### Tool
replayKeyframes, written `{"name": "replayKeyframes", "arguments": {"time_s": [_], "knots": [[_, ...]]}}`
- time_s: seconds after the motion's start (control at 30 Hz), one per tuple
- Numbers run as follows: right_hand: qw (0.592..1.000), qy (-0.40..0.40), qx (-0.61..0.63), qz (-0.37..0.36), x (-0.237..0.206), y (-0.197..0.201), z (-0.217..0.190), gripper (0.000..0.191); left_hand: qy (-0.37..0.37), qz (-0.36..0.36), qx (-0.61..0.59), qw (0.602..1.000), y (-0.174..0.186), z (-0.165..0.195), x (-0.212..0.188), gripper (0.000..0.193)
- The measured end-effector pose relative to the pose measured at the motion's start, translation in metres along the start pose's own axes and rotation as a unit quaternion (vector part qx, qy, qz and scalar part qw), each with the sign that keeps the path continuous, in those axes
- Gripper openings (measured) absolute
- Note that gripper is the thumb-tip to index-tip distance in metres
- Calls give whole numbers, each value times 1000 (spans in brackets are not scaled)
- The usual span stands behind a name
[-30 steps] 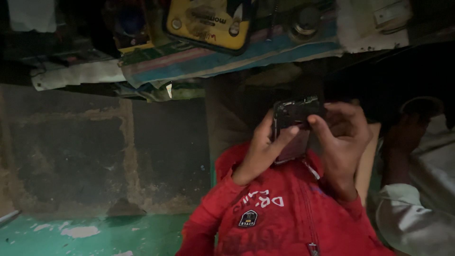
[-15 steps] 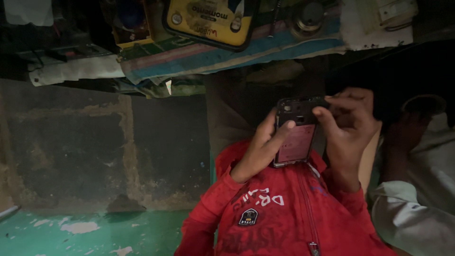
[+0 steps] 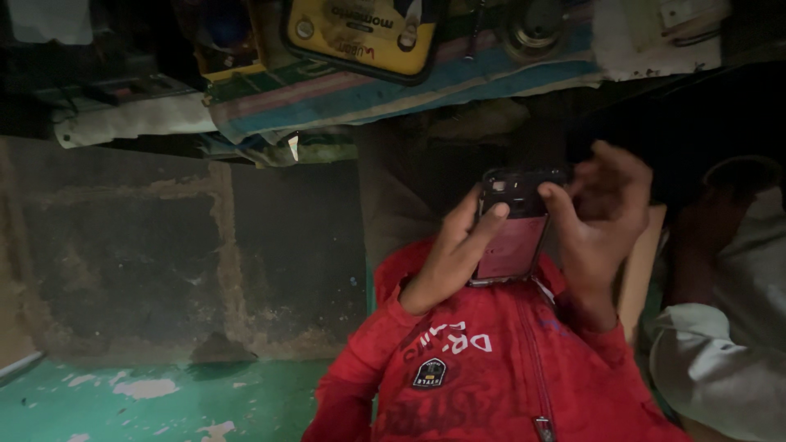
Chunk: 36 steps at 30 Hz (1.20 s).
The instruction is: The person holds a disassembled smartphone with its back cover and battery exposed, works on the internal components, and uses a screwdriver to unscrew and re-tighten screws on the phone body while seated at a cluttered workbench.
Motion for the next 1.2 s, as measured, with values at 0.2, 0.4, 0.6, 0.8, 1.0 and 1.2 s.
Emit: {"name": "replayKeyframes", "arguments": {"time_s": [0.2,0.4,0.6,0.8,1.0,1.2], "knots": [[980,-82,122,-133,4,-16,24,23,-9,-16,-1,1000,4,-5,-6,32],[980,-107,108,-133,-8,-17,33,16,-19,1,34,999,16,-15,-6,19],[972,-117,113,-172,-10,-22,25,13,-56,64,-8,996,23,3,-4,21],[954,-125,85,-261,-6,-42,51,19,-36,89,-48,994,34,2,-3,14],[954,-139,90,-250,-10,-42,70,20,-21,99,10,995,45,-20,3,17],[924,-131,198,-300,1,-55,69,17,33,84,-55,994,39,-42,14,20]]}}
Point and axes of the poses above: each hand's wrist, its own x-axis towards the middle knuckle, its own y-axis out of the back of the hand, z = x × y, the point moved 9 cm from there along x, towards the middle knuckle, and after that the axes turned 4 degrees about -x, right-handed, at the moved point
